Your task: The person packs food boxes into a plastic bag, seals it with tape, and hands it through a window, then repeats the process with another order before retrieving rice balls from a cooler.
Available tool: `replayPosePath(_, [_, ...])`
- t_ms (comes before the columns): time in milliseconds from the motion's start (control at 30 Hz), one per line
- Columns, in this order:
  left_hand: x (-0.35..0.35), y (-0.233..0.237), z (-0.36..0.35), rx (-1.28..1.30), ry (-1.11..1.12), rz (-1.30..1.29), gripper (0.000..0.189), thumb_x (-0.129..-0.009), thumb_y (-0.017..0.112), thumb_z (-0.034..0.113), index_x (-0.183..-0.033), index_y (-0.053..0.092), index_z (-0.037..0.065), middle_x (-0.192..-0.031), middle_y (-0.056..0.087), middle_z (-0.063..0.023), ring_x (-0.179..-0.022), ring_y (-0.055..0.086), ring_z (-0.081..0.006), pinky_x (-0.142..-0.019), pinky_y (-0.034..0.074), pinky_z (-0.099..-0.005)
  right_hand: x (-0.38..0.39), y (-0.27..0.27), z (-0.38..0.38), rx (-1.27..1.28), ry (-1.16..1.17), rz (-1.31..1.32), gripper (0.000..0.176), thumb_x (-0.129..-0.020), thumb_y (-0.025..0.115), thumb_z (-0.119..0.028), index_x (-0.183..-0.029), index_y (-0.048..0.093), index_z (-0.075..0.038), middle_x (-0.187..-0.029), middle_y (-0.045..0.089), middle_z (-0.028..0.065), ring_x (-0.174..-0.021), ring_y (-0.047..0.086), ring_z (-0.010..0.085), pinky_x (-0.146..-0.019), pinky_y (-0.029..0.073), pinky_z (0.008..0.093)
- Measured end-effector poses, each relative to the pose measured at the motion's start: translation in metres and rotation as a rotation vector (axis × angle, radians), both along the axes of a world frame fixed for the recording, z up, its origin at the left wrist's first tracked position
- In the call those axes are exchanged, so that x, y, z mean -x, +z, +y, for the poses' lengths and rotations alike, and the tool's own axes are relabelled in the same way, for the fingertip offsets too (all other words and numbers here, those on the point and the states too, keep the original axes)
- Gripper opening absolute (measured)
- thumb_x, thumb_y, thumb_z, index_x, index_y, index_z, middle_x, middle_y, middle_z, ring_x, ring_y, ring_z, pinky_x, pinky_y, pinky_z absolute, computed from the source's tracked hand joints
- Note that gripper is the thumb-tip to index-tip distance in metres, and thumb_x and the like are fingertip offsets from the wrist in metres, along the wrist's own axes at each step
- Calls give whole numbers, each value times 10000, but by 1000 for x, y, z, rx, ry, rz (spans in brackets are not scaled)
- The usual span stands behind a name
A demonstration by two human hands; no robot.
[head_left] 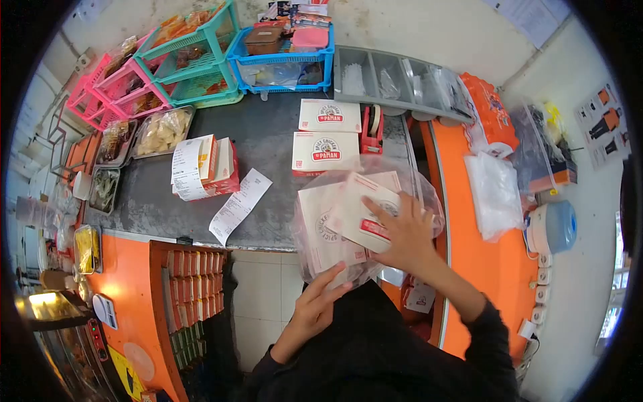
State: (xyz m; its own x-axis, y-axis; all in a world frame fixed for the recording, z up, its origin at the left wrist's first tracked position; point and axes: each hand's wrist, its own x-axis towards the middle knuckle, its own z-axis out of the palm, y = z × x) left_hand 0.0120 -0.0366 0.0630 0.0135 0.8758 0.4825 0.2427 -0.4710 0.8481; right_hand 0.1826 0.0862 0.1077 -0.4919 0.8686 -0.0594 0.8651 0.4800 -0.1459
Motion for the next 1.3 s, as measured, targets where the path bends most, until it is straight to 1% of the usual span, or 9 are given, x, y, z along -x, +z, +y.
replayPosePath(367, [21, 50, 35, 124, 648, -1000, 389, -836, 454, 83, -1198, 311, 90, -1281, 324, -134, -1207, 333, -307, -961, 322, -466, 70, -30, -15, 174, -272, 153, 911, -656, 646, -472, -1376, 188, -154, -1313, 238, 284, -1158, 301, 441, -758, 387, 550])
replayPosePath(433, [-4, 31, 36, 105, 850, -875, 563, -781, 562, 112, -1251, 254, 83, -1268, 305, -140, -1165, 350, -282, -953, 325, -450, 70, -33, -5, 242, -231, 157, 893, -685, 622, -483, -1374, 183, -121, -1321, 231, 278, -1163, 296, 437, -774, 382, 549])
replayPosePath(533, [-20, -8, 35, -153, 986, 84, 732, -703, 636, 76, -1284, 192, 73, -1239, 315, -148, -1091, 396, -256, -886, 373, -403, 81, -48, 4, -86, -97, 171, 911, -695, 560, -577, -1361, 200, -69, -1332, 244, 233, -1142, 349, 390, -791, 380, 546])
replayPosePath(833, [5, 68, -19, 761, 761, 193, 296, -568, 482, -72, -838, 577, 7, -861, 549, -152, -613, 525, -214, -597, 407, -310, 55, -36, 25, -103, 67, 300, 670, -791, 562, -325, -1285, 296, 39, -1322, 267, 236, -1114, 355, 400, -854, 351, 485])
replayPosePath(900, [13, 78, -7, 535, 637, 400, 101, -587, 465, -28, -639, 547, 1, -644, 546, -130, -533, 503, -211, -557, 386, -301, 25, 6, 38, 425, 534, 404, 442, -810, 545, -273, -1121, 485, 36, -1138, 481, 233, -946, 507, 327, -758, 414, 382])
replayPosePath(1000, [12, 96, 5, 536, 665, -187, 43, -628, 484, 35, -624, 488, -8, -651, 501, -109, -604, 494, -178, -580, 353, -285, 44, 94, 127, 679, 327, 63, 259, -817, 521, -234, -908, 576, 3, -945, 571, 216, -838, 574, 311, -712, 440, 374])
replayPosePath(1067, [5, 112, 24, 465, 658, -46, 253, -683, 588, 117, -859, 462, -13, -778, 459, -96, -781, 477, -185, -684, 362, -301, 69, 43, 198, 310, 275, 591, 238, -819, 518, -233, -780, 582, -8, -751, 567, 185, -727, 567, 334, -670, 439, 395])
replayPosePath(1200, [-30, 86, 47, 536, 876, 677, 748, -544, 730, 40, -1155, 299, 16, -949, 470, -130, -905, 483, -271, -871, 361, -359, 108, -176, 310, -20, 466, 170, 622, -861, 423, -427, -1303, 291, -10, -1394, 166, 219, -1278, 217, 342, -994, 259, 447])
replayPosePath(1300, [-21, 41, 29, 531, 1193, 409, 563, -551, 620, -55, -1075, 424, 4, -895, 503, -139, -855, 517, -275, -788, 404, -350, 146, -183, 304, 214, 370, 240, 807, -821, 371, -572, -1369, 130, -31, -1428, -20, 206, -1328, -9, 331, -1047, 62, 479])
